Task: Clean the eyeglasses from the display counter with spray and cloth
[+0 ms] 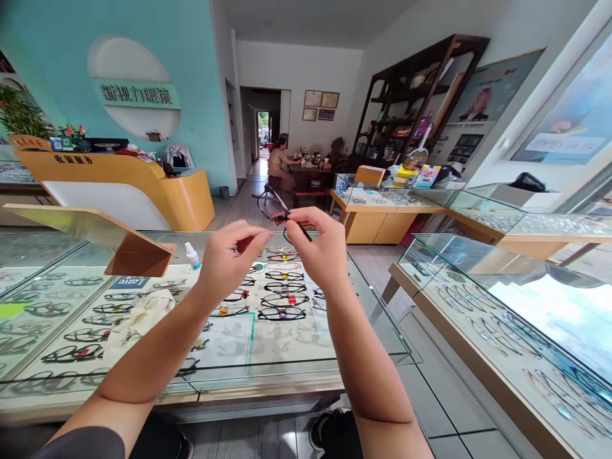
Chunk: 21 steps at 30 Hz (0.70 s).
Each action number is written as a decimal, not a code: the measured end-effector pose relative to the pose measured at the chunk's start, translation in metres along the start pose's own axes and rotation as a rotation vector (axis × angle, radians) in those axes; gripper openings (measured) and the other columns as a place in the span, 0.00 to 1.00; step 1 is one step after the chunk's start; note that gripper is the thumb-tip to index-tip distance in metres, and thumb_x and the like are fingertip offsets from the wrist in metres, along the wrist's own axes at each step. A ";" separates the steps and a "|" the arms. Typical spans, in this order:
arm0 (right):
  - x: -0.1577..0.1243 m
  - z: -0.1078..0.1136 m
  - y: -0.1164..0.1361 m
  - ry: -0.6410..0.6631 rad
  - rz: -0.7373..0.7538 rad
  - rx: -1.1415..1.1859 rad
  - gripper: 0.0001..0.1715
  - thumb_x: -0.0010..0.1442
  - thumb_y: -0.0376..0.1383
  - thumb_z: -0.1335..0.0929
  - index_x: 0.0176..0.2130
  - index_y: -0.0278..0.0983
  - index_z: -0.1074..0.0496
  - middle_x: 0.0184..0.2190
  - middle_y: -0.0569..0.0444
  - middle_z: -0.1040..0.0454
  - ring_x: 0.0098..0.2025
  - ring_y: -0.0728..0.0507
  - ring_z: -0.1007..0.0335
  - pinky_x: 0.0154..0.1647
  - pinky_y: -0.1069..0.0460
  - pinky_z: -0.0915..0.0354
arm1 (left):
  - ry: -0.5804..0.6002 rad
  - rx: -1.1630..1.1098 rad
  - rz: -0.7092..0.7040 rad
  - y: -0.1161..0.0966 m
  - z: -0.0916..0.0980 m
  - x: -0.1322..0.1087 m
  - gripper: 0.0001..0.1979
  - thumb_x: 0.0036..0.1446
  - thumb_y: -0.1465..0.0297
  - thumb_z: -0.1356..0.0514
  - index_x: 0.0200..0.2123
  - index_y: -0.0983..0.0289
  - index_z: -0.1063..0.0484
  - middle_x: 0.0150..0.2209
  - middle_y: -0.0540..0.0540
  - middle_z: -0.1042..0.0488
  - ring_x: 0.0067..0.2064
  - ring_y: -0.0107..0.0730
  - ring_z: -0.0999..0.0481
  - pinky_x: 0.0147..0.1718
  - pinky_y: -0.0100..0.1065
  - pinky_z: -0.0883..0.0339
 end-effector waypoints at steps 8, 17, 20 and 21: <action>-0.091 0.019 -0.003 -0.239 0.157 -0.445 0.10 0.72 0.38 0.30 0.47 0.42 0.17 0.52 0.44 0.13 0.53 0.35 0.14 0.56 0.37 0.20 | 0.245 -0.449 0.569 -0.005 -0.072 -0.038 0.20 0.58 0.51 0.26 0.38 0.63 0.14 0.26 0.52 0.25 0.28 0.31 0.32 0.27 0.32 0.38; -0.156 0.039 -0.008 -0.246 0.101 -0.548 0.16 0.72 0.34 0.31 0.57 0.40 0.22 0.64 0.38 0.21 0.63 0.32 0.21 0.61 0.33 0.22 | 0.302 -0.173 0.602 -0.005 -0.101 -0.078 0.19 0.63 0.54 0.33 0.40 0.65 0.17 0.22 0.44 0.44 0.26 0.28 0.45 0.27 0.32 0.48; -0.174 0.032 0.046 -0.300 0.151 -0.475 0.20 0.69 0.34 0.29 0.59 0.42 0.25 0.63 0.41 0.24 0.63 0.31 0.24 0.61 0.31 0.24 | 0.462 0.122 0.383 -0.004 -0.117 -0.074 0.12 0.68 0.63 0.40 0.42 0.64 0.19 0.28 0.49 0.31 0.31 0.32 0.34 0.32 0.33 0.41; -0.181 0.021 0.067 -0.159 0.175 -0.351 0.22 0.68 0.35 0.29 0.60 0.45 0.26 0.60 0.45 0.23 0.62 0.33 0.24 0.60 0.33 0.23 | 0.531 0.196 0.308 -0.005 -0.126 -0.073 0.10 0.68 0.65 0.40 0.42 0.63 0.20 0.32 0.52 0.26 0.34 0.33 0.29 0.35 0.34 0.38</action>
Point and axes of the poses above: each hand's wrist, its own x-axis towards the middle knuckle, its own z-axis out of the back of the hand, y = z × x, the point moved 3 cm from there along x, towards the middle knuckle
